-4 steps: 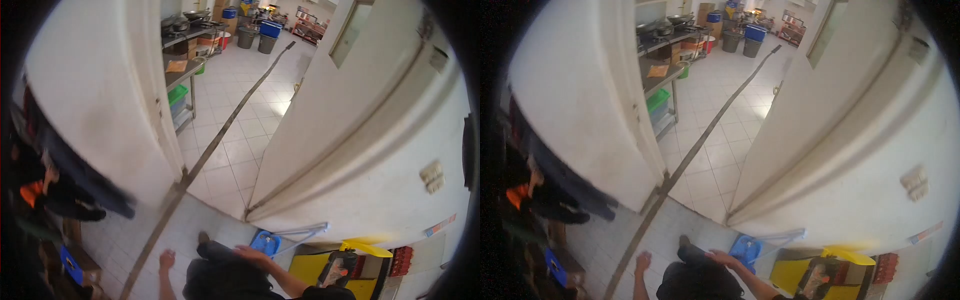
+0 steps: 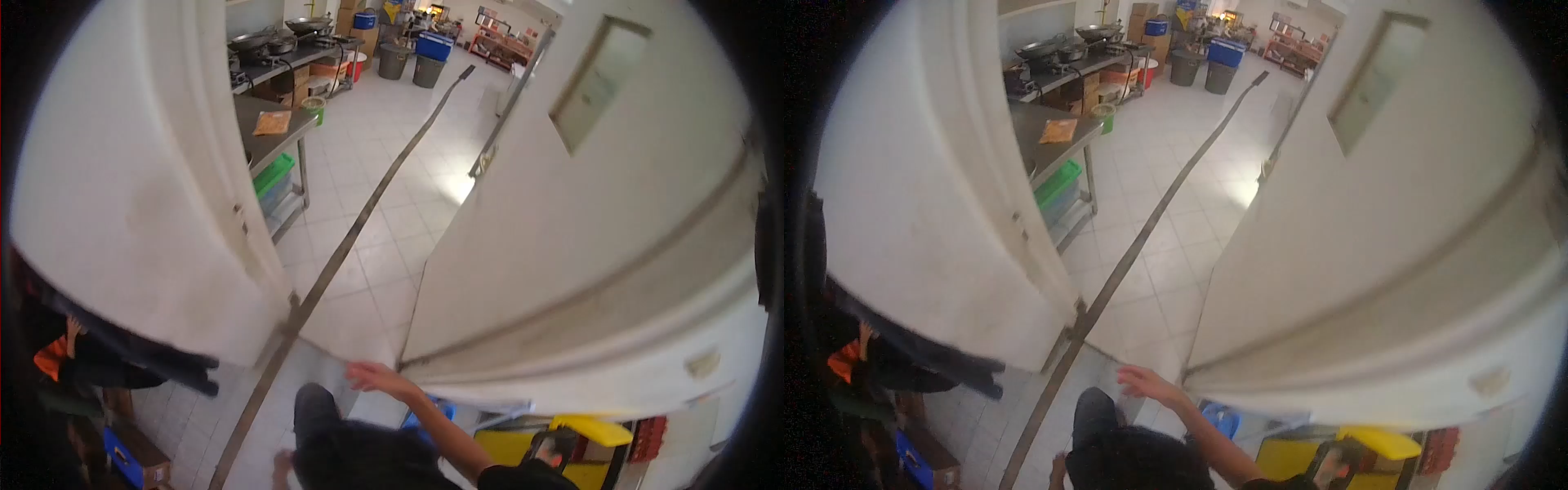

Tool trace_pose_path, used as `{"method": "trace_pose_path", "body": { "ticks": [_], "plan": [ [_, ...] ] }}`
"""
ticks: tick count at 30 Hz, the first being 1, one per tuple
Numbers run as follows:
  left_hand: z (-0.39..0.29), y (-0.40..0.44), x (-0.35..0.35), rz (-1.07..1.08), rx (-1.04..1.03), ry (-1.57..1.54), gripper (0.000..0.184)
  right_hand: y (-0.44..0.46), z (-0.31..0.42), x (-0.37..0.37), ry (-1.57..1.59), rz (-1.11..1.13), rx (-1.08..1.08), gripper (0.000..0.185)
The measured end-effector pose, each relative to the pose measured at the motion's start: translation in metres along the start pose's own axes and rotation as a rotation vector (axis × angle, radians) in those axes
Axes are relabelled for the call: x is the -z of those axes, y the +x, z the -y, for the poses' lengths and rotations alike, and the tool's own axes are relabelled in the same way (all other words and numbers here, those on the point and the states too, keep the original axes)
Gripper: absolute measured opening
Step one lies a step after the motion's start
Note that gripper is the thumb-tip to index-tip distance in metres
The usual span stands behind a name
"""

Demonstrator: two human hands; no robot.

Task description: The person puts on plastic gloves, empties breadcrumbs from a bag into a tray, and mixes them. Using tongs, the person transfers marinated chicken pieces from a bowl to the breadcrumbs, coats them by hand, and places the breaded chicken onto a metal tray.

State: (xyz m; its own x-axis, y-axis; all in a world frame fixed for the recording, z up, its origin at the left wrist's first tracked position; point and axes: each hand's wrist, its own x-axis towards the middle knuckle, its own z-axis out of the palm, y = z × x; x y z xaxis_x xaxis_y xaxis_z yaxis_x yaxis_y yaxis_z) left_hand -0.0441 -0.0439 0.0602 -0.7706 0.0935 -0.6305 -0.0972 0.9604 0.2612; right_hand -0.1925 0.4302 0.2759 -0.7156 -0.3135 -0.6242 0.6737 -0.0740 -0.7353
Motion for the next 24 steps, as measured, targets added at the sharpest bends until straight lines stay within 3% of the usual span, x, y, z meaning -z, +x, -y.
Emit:
{"method": "trace_pose_path", "body": {
  "ticks": [2,6,10,12,15,17,18,19,20,22,23,24],
  "plan": [
    [-0.022,0.040,0.028,0.047,0.107,0.019,0.032,0.050,0.133,0.080,0.000,0.154,0.293,0.052],
    [-0.121,0.162,0.078,0.157,0.141,0.035,0.032,0.164,0.348,0.223,-0.047,0.230,0.496,0.046],
    [-0.228,0.331,0.156,0.206,0.076,0.068,0.033,0.317,0.447,0.353,0.095,-0.341,0.507,0.040],
    [-0.288,0.417,0.202,0.229,-0.002,0.114,0.033,0.349,0.433,0.420,0.135,-0.604,0.344,0.036],
    [-0.387,0.585,0.288,0.200,-0.195,0.257,0.034,0.357,0.362,0.515,0.343,-0.493,0.335,0.038],
    [-0.465,0.724,0.349,0.181,-0.295,0.419,0.038,0.357,0.316,0.561,0.421,-0.632,0.012,0.030],
    [-0.505,0.791,0.374,-0.124,-0.397,0.163,0.039,0.348,0.310,0.576,0.520,-0.731,-0.066,0.027],
    [-0.573,0.837,0.423,-0.129,-0.337,0.067,0.041,0.344,0.313,0.597,0.621,-0.827,-0.145,0.025],
    [-0.666,0.841,0.495,-0.201,-0.321,-0.062,0.041,0.354,0.318,0.636,0.662,-0.896,-0.092,0.023],
    [-0.763,0.958,0.547,-0.248,-0.492,-0.044,0.039,0.380,0.325,0.733,0.739,-1.037,0.010,0.021],
    [-0.819,0.990,0.578,-0.259,-0.534,-0.027,0.039,0.379,0.364,0.782,0.791,-1.090,0.385,0.017],
    [-0.865,1.008,0.599,-0.272,-0.566,-0.024,0.037,0.390,0.409,0.836,0.588,-1.531,0.102,0.025]
  ]
}}
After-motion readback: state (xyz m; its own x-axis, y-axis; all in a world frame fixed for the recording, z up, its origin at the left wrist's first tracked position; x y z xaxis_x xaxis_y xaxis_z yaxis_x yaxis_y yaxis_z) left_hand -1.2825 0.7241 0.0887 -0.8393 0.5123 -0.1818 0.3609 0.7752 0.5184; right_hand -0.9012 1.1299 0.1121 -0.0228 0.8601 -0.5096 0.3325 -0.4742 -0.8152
